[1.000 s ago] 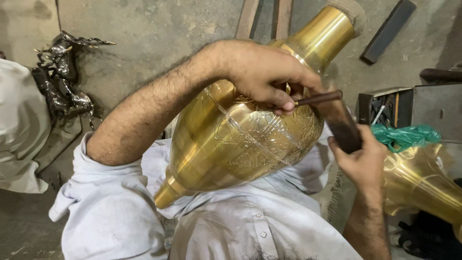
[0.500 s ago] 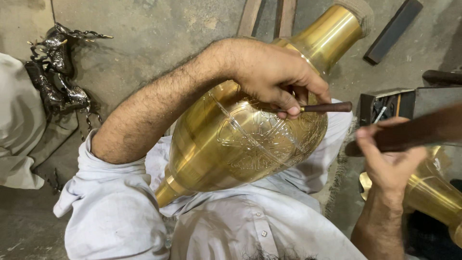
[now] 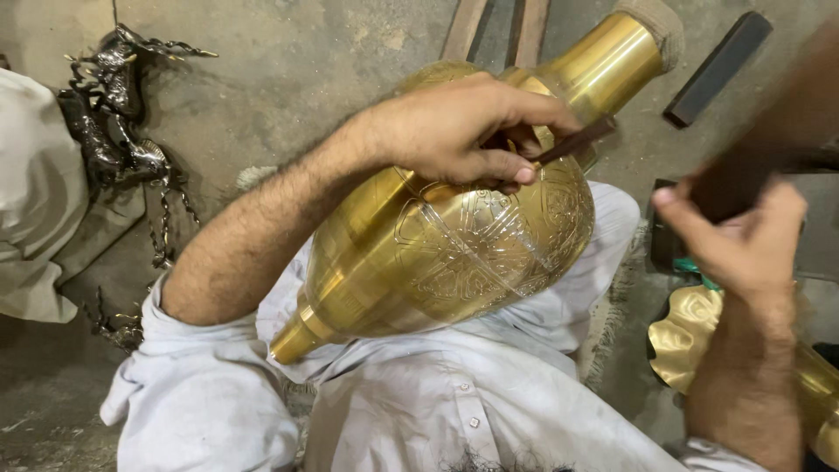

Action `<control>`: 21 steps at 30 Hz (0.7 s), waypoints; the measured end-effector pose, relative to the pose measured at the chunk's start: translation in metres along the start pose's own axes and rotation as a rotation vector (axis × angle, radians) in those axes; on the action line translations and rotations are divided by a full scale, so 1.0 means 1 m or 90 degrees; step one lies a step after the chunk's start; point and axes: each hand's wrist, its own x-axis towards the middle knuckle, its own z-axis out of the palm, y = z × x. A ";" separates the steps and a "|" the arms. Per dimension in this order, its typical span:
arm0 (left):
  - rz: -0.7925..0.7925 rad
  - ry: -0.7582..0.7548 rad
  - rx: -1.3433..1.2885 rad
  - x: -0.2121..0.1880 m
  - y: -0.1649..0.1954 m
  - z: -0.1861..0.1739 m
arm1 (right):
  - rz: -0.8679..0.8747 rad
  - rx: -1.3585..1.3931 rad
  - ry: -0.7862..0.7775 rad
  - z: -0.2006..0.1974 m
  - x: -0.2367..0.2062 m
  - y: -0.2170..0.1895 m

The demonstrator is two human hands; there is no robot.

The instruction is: The person sits on the floor with a large brass vase held between their legs and engraves decorative patterns into its surface. They hold a steel punch against the brass with one hand and strike it repeatedly with a wooden mallet held in the other hand, working across the patterned area.

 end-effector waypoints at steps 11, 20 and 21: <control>-0.225 0.348 -0.196 -0.038 0.026 0.050 | -0.018 -0.645 -0.289 -0.002 0.102 -0.099; -0.236 0.641 -0.215 -0.049 0.033 0.101 | -0.380 -0.588 -0.345 0.021 0.168 -0.122; -0.246 0.648 -0.203 -0.049 0.031 0.102 | -0.396 -0.514 -0.354 0.025 0.177 -0.124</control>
